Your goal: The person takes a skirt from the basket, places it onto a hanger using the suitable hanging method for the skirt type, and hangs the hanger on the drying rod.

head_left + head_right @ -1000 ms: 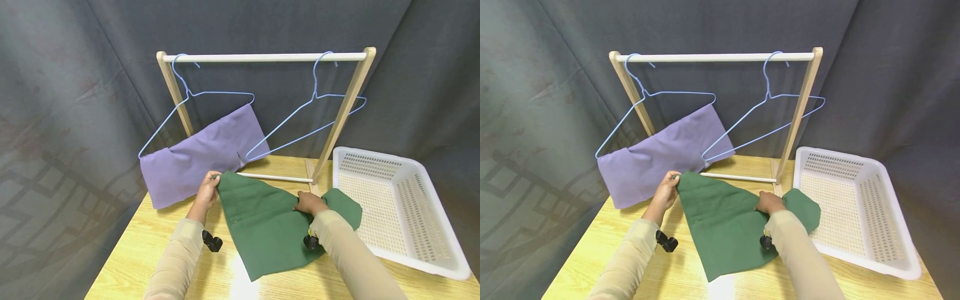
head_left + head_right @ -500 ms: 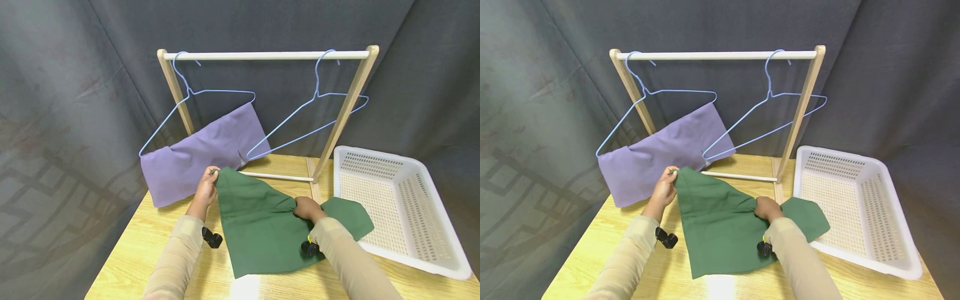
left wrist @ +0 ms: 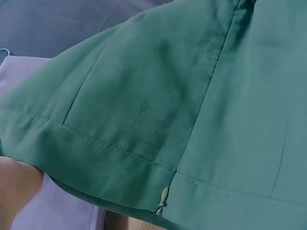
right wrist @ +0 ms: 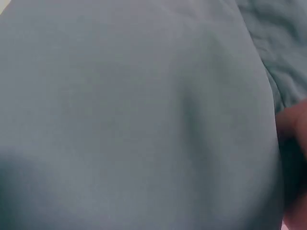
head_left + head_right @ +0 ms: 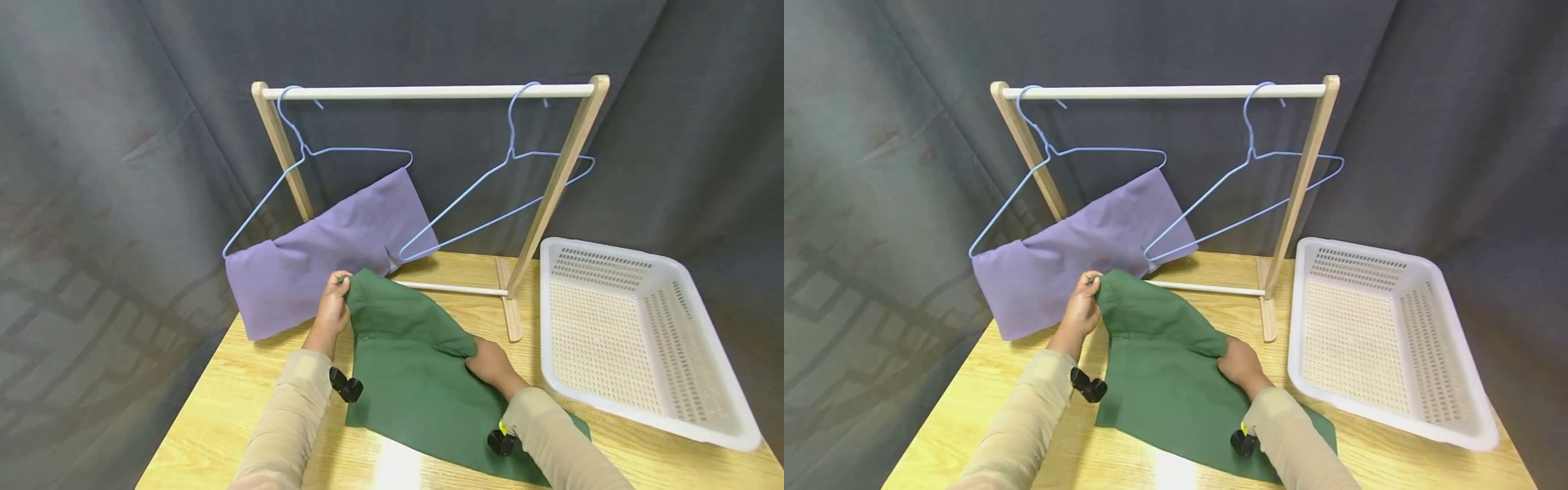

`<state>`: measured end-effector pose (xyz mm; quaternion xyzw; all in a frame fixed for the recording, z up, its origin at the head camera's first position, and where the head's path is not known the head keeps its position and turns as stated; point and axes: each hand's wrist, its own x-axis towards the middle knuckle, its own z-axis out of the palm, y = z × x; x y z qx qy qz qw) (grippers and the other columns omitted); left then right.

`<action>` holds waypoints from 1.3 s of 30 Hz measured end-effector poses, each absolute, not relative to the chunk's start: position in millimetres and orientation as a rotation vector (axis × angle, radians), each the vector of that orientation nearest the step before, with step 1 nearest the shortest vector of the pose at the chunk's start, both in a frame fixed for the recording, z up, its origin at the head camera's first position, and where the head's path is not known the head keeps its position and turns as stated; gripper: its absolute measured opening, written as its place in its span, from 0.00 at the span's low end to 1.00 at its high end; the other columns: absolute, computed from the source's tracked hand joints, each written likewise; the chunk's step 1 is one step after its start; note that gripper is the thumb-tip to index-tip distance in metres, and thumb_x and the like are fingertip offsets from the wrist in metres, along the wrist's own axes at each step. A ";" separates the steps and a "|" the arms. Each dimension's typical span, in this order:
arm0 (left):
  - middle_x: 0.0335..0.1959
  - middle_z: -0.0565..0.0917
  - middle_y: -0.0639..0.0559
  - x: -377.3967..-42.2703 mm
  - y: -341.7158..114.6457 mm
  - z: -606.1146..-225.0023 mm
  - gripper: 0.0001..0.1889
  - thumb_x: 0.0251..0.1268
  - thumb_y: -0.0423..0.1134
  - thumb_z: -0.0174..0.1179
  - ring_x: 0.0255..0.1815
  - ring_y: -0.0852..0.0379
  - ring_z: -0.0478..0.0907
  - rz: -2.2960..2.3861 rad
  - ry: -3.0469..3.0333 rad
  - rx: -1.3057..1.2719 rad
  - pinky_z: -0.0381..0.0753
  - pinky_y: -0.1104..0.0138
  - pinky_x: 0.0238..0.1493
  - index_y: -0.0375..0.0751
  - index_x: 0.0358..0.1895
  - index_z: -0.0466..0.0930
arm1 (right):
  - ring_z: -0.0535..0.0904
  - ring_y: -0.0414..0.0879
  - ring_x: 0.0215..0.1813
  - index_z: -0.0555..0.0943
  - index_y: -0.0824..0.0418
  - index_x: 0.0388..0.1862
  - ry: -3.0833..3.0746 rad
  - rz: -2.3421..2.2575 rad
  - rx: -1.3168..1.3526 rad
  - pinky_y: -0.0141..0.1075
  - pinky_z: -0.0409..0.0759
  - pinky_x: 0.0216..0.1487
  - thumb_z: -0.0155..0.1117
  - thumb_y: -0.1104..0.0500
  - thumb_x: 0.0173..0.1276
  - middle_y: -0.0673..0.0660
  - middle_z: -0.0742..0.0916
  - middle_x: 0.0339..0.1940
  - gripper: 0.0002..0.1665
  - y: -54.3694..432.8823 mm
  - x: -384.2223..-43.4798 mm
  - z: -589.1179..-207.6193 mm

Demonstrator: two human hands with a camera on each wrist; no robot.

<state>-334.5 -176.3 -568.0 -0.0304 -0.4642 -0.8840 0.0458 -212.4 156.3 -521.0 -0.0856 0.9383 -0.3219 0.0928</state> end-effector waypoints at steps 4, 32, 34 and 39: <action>0.28 0.69 0.53 -255.9 -135.2 -451.3 0.10 0.66 0.29 0.35 0.25 0.63 0.69 -2.698 -1.484 0.033 0.69 0.74 0.28 0.43 0.33 0.66 | 0.69 0.48 0.25 0.70 0.66 0.27 2.593 -1.281 0.006 0.37 0.68 0.27 0.52 0.57 0.59 0.58 0.75 0.24 0.11 159.7 -214.6 -519.3; 0.26 0.70 0.54 -248.3 -153.2 -452.2 0.11 0.66 0.27 0.33 0.25 0.63 0.70 -2.744 -1.524 -0.092 0.69 0.73 0.27 0.43 0.33 0.65 | 0.66 0.49 0.26 0.62 0.63 0.24 2.830 -1.297 -0.181 0.38 0.64 0.28 0.50 0.69 0.61 0.57 0.70 0.21 0.09 174.7 -229.6 -517.0; 0.27 0.70 0.54 -247.9 -155.7 -452.6 0.12 0.66 0.26 0.33 0.26 0.63 0.69 -2.736 -1.520 -0.081 0.69 0.73 0.28 0.43 0.33 0.65 | 0.67 0.53 0.29 0.62 0.65 0.26 2.858 -1.356 -0.090 0.41 0.65 0.30 0.49 0.69 0.61 0.60 0.72 0.24 0.07 176.0 -230.5 -510.2; 0.28 0.69 0.53 -247.4 -159.4 -453.5 0.11 0.66 0.26 0.32 0.26 0.62 0.70 -2.731 -1.506 -0.017 0.69 0.73 0.28 0.42 0.33 0.64 | 0.71 0.60 0.35 0.65 0.68 0.30 2.958 -1.517 0.179 0.48 0.67 0.34 0.46 0.72 0.57 0.68 0.76 0.31 0.03 175.2 -233.8 -491.9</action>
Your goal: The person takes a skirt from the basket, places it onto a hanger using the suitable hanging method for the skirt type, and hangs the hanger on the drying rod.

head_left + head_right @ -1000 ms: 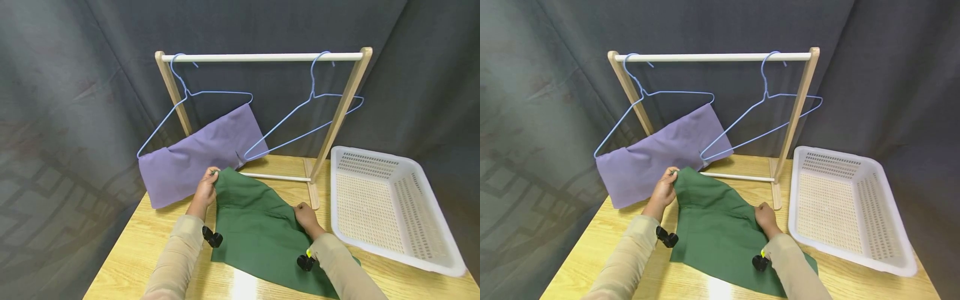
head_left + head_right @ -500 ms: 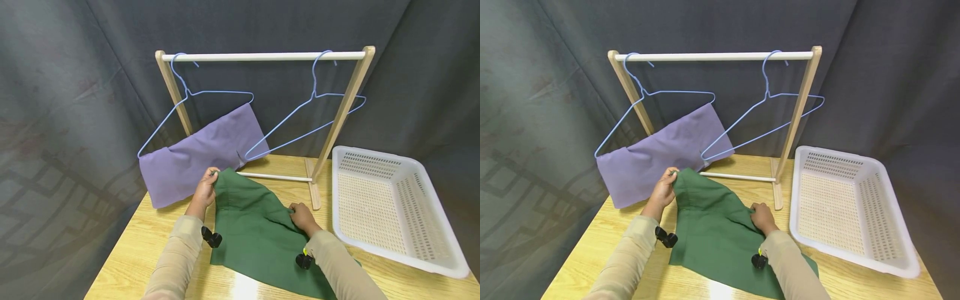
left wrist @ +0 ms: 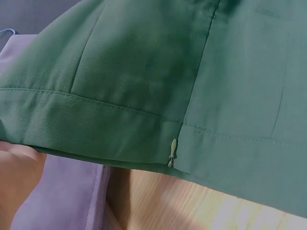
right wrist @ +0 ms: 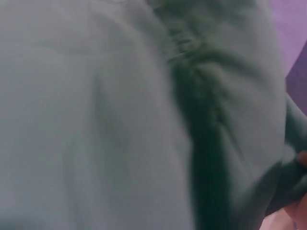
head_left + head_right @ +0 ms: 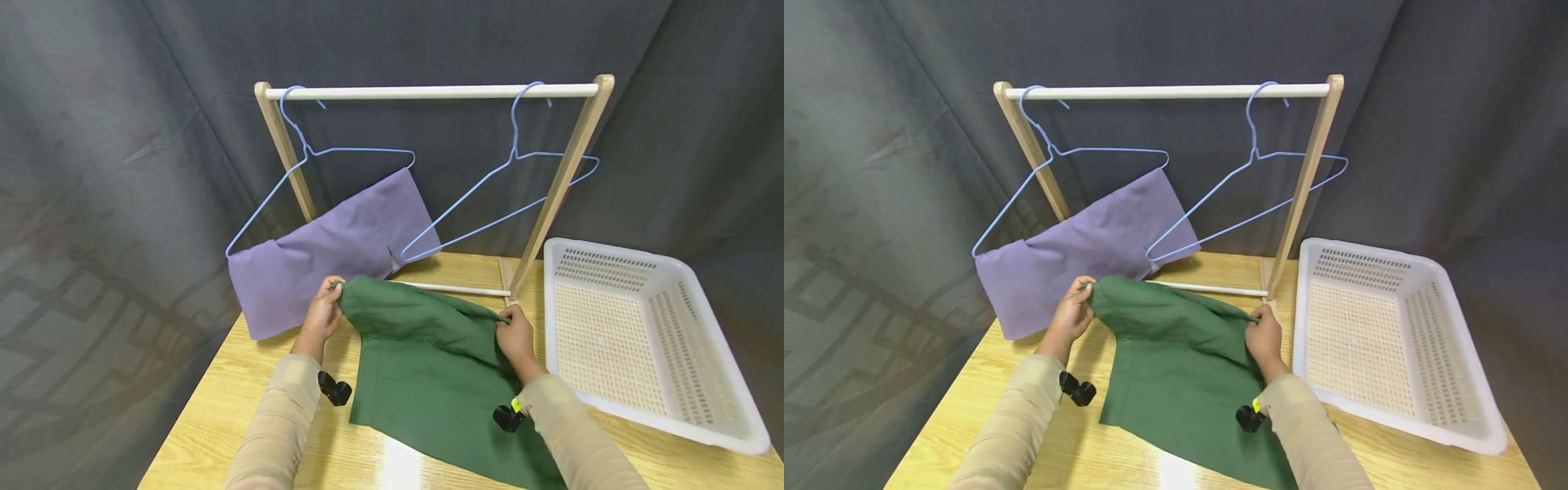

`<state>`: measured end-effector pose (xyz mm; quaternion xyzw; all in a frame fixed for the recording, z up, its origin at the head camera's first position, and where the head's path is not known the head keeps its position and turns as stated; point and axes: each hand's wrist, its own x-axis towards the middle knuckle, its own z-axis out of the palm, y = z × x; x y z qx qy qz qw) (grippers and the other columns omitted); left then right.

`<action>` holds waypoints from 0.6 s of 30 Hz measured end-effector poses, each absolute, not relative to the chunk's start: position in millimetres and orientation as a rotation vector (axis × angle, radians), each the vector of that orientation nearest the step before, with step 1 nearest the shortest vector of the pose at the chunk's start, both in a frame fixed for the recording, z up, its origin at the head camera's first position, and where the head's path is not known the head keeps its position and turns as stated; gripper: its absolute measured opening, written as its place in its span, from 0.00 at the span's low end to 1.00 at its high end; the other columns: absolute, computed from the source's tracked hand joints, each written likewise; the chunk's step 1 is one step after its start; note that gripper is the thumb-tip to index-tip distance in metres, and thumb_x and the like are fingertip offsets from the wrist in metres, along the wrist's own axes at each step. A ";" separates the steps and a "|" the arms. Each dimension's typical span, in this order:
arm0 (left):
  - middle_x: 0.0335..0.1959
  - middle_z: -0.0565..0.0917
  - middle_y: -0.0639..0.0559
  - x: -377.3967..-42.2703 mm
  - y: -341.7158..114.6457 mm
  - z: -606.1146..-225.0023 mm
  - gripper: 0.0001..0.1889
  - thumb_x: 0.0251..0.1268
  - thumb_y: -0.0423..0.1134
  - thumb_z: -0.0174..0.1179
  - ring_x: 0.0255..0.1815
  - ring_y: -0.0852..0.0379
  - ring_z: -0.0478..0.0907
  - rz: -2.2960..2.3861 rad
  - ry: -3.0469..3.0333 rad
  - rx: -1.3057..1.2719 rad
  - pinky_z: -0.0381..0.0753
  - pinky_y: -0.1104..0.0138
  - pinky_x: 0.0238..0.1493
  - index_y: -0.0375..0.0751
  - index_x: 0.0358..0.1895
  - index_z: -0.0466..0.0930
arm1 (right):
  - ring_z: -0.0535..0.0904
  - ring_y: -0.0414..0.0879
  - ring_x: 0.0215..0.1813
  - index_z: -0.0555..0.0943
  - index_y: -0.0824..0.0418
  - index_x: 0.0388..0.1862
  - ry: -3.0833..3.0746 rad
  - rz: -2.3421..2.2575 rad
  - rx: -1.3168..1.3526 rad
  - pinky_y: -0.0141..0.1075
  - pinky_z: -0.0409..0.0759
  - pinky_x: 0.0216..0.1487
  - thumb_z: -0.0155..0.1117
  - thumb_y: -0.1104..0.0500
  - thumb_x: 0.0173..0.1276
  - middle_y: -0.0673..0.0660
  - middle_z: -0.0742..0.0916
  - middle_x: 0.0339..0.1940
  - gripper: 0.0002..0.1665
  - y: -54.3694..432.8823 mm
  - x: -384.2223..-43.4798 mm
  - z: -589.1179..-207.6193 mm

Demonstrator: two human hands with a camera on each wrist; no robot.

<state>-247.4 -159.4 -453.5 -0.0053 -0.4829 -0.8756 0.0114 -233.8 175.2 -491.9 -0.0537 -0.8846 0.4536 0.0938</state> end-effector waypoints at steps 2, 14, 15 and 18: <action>0.28 0.69 0.53 -247.2 -161.3 -453.7 0.10 0.66 0.27 0.32 0.26 0.62 0.70 -2.722 -1.516 -0.001 0.69 0.73 0.28 0.42 0.34 0.64 | 0.70 0.61 0.38 0.66 0.69 0.32 -2.545 1.365 -0.230 0.48 0.67 0.36 0.43 0.73 0.56 0.69 0.75 0.34 0.05 174.8 -236.2 -485.2; 0.23 0.71 0.54 -255.0 -161.2 -458.0 0.04 0.66 0.31 0.38 0.19 0.64 0.69 -2.488 -1.767 0.210 0.69 0.73 0.20 0.36 0.38 0.64 | 0.71 0.65 0.38 0.71 0.74 0.43 -2.660 1.113 -0.335 0.51 0.69 0.36 0.38 0.71 0.56 0.73 0.76 0.38 0.18 198.0 -254.2 -450.3; 0.22 0.71 0.54 -256.3 -160.1 -458.4 0.05 0.66 0.31 0.39 0.18 0.64 0.69 -2.438 -1.820 0.234 0.68 0.73 0.20 0.35 0.39 0.64 | 0.72 0.65 0.37 0.72 0.74 0.43 -2.697 1.067 -0.319 0.50 0.70 0.35 0.38 0.71 0.55 0.73 0.76 0.38 0.18 200.8 -255.7 -448.8; 0.24 0.71 0.53 -260.3 -156.4 -458.6 0.07 0.65 0.32 0.42 0.18 0.64 0.68 -2.308 -1.951 0.311 0.69 0.73 0.21 0.33 0.42 0.66 | 0.73 0.64 0.35 0.71 0.73 0.43 -2.810 0.930 -0.249 0.49 0.71 0.30 0.39 0.71 0.54 0.72 0.76 0.37 0.19 207.9 -259.0 -444.7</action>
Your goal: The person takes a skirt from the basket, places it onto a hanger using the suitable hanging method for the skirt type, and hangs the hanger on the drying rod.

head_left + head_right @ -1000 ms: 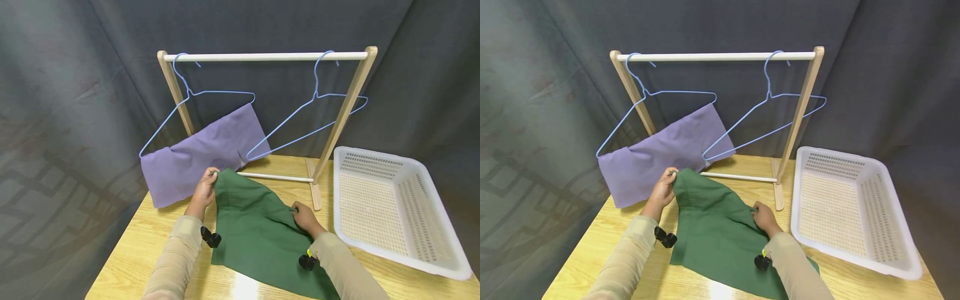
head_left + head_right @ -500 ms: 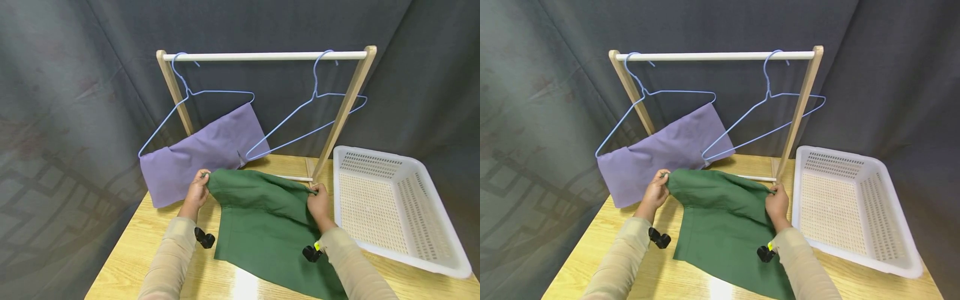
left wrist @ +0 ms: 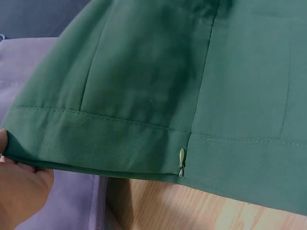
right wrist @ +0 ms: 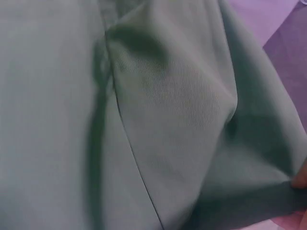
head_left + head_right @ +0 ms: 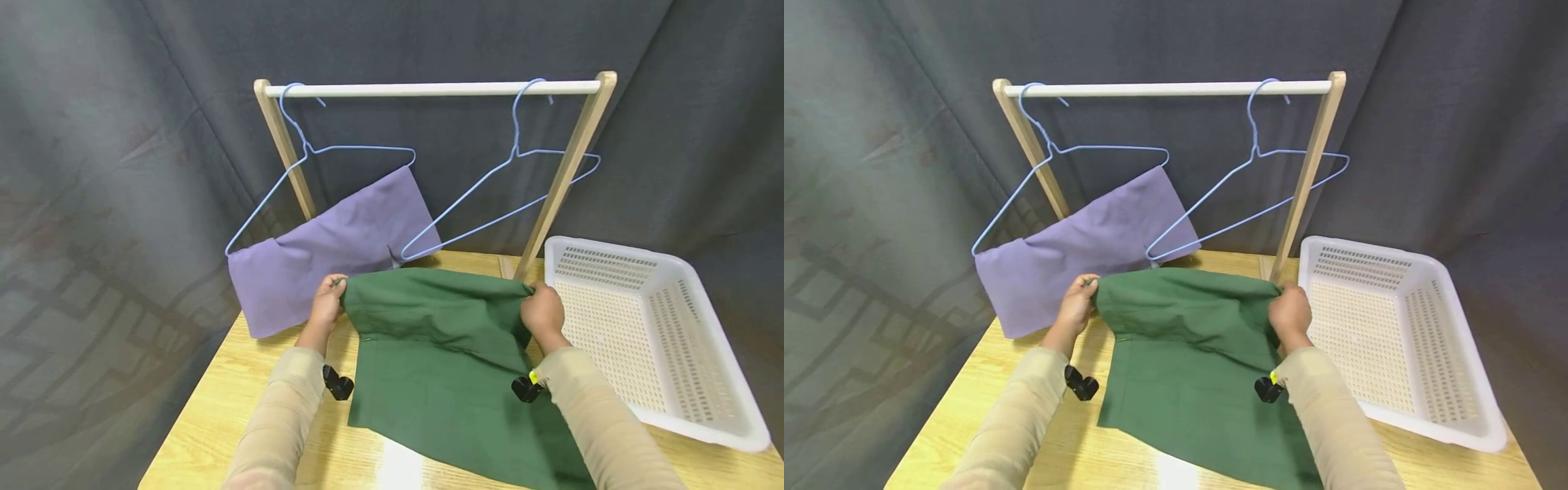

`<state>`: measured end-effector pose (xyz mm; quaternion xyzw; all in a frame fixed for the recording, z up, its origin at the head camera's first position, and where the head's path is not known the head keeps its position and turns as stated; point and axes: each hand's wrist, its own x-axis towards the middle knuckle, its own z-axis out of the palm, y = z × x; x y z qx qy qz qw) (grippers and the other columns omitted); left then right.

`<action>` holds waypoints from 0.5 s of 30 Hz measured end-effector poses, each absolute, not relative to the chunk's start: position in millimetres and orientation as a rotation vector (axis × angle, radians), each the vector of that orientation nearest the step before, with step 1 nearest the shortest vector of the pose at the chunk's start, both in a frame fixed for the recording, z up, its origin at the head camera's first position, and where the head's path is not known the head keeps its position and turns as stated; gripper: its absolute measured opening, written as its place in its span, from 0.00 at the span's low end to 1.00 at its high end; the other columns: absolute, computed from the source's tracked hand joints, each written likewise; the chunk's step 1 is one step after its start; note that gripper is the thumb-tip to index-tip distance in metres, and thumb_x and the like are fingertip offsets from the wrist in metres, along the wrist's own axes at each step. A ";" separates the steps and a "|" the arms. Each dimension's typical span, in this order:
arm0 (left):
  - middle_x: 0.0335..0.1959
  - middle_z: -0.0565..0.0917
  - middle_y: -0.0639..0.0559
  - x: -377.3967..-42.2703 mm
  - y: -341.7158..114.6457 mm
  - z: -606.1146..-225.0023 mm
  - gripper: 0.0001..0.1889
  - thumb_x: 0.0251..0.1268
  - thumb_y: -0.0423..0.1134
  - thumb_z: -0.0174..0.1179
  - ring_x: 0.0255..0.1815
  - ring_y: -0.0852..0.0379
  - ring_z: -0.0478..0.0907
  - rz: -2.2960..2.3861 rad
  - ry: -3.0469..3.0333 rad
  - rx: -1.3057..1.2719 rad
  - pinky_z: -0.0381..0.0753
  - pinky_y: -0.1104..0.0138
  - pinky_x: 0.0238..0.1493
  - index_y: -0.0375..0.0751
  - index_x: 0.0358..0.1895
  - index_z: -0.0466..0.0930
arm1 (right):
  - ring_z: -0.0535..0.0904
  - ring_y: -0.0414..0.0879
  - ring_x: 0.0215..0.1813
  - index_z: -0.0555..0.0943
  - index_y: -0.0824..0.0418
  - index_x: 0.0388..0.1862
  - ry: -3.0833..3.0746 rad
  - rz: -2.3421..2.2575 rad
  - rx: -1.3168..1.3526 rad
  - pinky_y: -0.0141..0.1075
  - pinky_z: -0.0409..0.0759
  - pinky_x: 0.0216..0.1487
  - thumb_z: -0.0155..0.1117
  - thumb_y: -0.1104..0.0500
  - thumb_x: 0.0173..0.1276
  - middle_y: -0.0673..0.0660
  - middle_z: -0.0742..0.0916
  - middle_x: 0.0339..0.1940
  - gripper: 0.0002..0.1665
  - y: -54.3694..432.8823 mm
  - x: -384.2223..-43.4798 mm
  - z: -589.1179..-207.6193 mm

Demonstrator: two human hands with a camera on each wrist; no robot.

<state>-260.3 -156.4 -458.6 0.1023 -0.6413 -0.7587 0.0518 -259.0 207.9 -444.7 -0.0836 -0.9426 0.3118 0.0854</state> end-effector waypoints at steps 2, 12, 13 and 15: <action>0.27 0.71 0.52 -262.8 -154.0 -457.4 0.08 0.64 0.32 0.44 0.20 0.64 0.68 -2.202 -2.038 0.356 0.69 0.73 0.22 0.33 0.42 0.68 | 0.73 0.63 0.33 0.71 0.73 0.43 -2.869 0.823 -0.179 0.48 0.71 0.27 0.40 0.71 0.53 0.72 0.76 0.36 0.18 212.0 -261.9 -442.3; 0.32 0.73 0.48 -270.0 -139.3 -447.0 0.08 0.62 0.32 0.48 0.22 0.61 0.67 -1.975 -2.259 0.359 0.69 0.70 0.24 0.36 0.41 0.73 | 0.74 0.64 0.33 0.73 0.71 0.38 -2.765 0.638 0.032 0.52 0.70 0.26 0.42 0.72 0.54 0.70 0.77 0.33 0.14 224.4 -273.4 -424.4; 0.30 0.73 0.49 -270.4 -138.6 -447.3 0.08 0.62 0.32 0.48 0.22 0.61 0.67 -1.967 -2.266 0.346 0.68 0.70 0.24 0.35 0.41 0.73 | 0.73 0.64 0.33 0.73 0.70 0.37 -2.734 0.632 0.041 0.53 0.70 0.27 0.42 0.72 0.54 0.70 0.77 0.32 0.14 224.9 -274.5 -423.0; 0.28 0.72 0.51 -270.9 -137.3 -447.9 0.08 0.62 0.32 0.48 0.23 0.61 0.66 -1.948 -2.279 0.329 0.67 0.70 0.25 0.35 0.41 0.73 | 0.73 0.64 0.34 0.73 0.70 0.37 -2.687 0.623 0.050 0.53 0.69 0.28 0.43 0.71 0.54 0.70 0.77 0.32 0.13 224.9 -276.0 -419.8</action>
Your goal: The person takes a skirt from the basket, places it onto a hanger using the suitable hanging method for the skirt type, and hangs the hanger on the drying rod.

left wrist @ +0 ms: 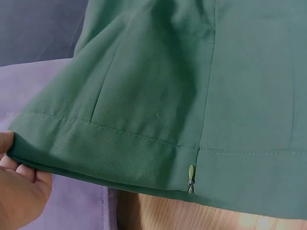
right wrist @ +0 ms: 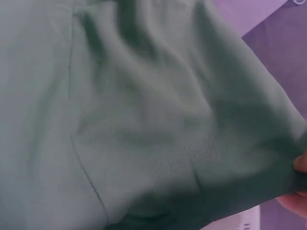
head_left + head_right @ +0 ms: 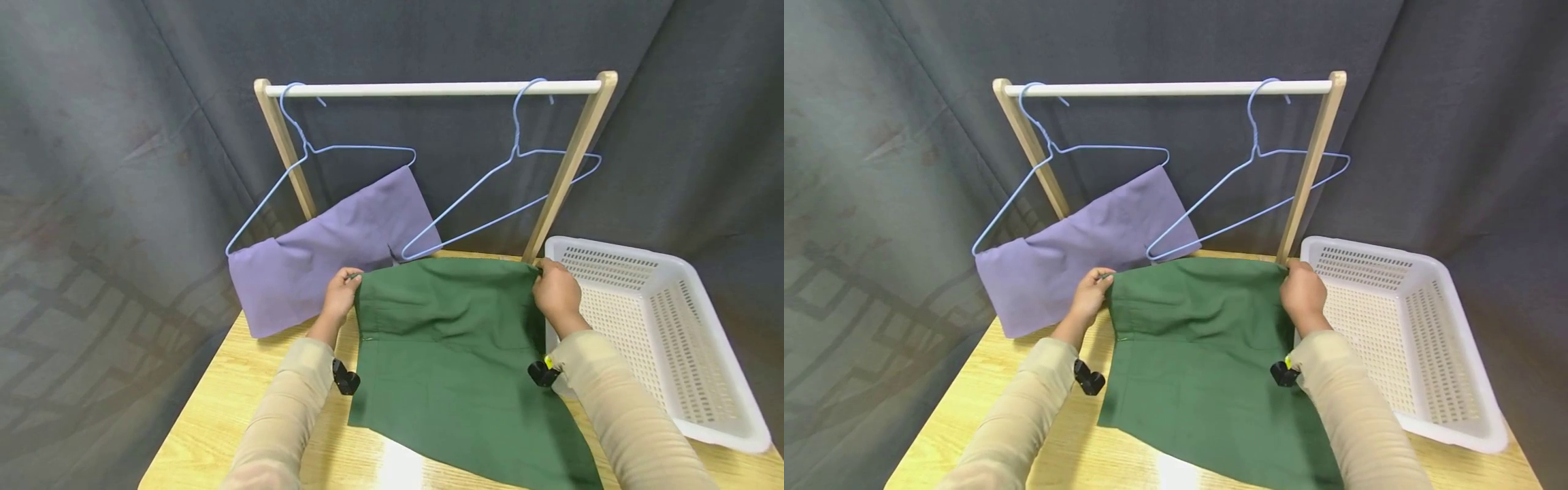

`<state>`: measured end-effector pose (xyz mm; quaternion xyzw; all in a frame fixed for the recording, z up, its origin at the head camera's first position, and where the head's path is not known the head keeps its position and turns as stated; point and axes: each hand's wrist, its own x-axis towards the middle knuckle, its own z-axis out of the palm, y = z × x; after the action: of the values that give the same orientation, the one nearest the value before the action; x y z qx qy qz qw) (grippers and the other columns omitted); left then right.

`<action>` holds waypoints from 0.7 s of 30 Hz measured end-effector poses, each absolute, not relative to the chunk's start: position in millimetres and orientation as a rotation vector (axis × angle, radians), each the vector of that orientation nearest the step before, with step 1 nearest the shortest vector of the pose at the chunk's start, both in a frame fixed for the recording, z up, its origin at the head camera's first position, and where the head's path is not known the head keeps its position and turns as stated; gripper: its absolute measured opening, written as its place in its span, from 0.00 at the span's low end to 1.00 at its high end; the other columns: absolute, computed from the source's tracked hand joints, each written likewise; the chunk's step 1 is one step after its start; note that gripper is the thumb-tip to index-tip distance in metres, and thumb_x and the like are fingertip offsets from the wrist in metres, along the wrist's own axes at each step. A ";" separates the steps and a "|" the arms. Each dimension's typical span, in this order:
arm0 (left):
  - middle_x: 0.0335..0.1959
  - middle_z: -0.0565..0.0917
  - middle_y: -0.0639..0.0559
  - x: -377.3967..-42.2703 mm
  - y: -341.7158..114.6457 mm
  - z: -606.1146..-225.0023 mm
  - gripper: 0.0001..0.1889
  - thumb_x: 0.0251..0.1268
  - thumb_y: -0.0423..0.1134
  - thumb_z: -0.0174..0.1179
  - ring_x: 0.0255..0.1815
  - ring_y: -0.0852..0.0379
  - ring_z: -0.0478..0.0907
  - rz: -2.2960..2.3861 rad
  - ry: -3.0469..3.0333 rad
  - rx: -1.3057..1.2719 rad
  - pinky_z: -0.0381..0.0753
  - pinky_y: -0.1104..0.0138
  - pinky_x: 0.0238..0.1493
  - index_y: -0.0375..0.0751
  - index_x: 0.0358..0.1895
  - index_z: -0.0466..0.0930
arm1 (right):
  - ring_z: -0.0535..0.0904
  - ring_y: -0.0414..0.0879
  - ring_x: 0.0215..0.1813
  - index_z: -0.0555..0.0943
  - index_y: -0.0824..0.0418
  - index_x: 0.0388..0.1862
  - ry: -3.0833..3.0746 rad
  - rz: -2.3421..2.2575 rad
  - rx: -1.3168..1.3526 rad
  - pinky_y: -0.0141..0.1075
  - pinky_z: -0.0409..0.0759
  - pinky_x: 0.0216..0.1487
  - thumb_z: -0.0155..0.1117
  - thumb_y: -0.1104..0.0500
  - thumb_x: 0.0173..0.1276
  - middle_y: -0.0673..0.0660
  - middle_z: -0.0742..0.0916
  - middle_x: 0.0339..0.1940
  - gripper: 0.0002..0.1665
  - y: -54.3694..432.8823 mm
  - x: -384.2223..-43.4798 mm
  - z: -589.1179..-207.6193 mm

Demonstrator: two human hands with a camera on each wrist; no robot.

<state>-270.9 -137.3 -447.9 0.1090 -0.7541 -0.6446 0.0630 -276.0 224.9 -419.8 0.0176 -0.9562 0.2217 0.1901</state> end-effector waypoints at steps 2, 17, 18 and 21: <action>0.26 0.71 0.52 -271.4 -136.7 -448.6 0.08 0.61 0.32 0.48 0.23 0.61 0.65 -1.942 -2.282 0.325 0.67 0.70 0.25 0.35 0.41 0.73 | 0.73 0.64 0.34 0.73 0.69 0.36 -2.672 0.616 0.064 0.54 0.68 0.28 0.44 0.71 0.54 0.69 0.77 0.32 0.12 224.6 -277.6 -417.7; 0.32 0.72 0.46 -275.8 -142.7 -459.9 0.10 0.61 0.32 0.49 0.29 0.57 0.65 -1.835 -2.415 0.370 0.67 0.67 0.30 0.34 0.44 0.74 | 0.74 0.60 0.32 0.74 0.66 0.34 -2.950 0.587 0.246 0.50 0.70 0.26 0.48 0.70 0.55 0.67 0.79 0.34 0.09 233.7 -280.1 -434.4; 0.32 0.72 0.47 -276.0 -143.3 -461.1 0.10 0.61 0.32 0.49 0.30 0.57 0.66 -1.820 -2.424 0.373 0.67 0.68 0.31 0.34 0.43 0.74 | 0.74 0.60 0.32 0.75 0.66 0.34 -2.966 0.575 0.272 0.49 0.70 0.26 0.49 0.70 0.55 0.67 0.79 0.34 0.09 234.2 -280.2 -436.6; 0.30 0.72 0.47 -276.9 -144.1 -464.3 0.10 0.60 0.32 0.50 0.30 0.56 0.66 -1.787 -2.460 0.363 0.67 0.68 0.32 0.33 0.42 0.74 | 0.75 0.58 0.32 0.75 0.66 0.34 -2.995 0.522 0.345 0.48 0.71 0.26 0.51 0.70 0.55 0.67 0.79 0.33 0.08 234.1 -280.5 -442.0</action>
<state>-276.9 -144.1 -464.3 0.1185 -0.8028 -0.5830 0.0396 -280.5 234.1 -442.0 0.1126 -0.9780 0.1705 0.0409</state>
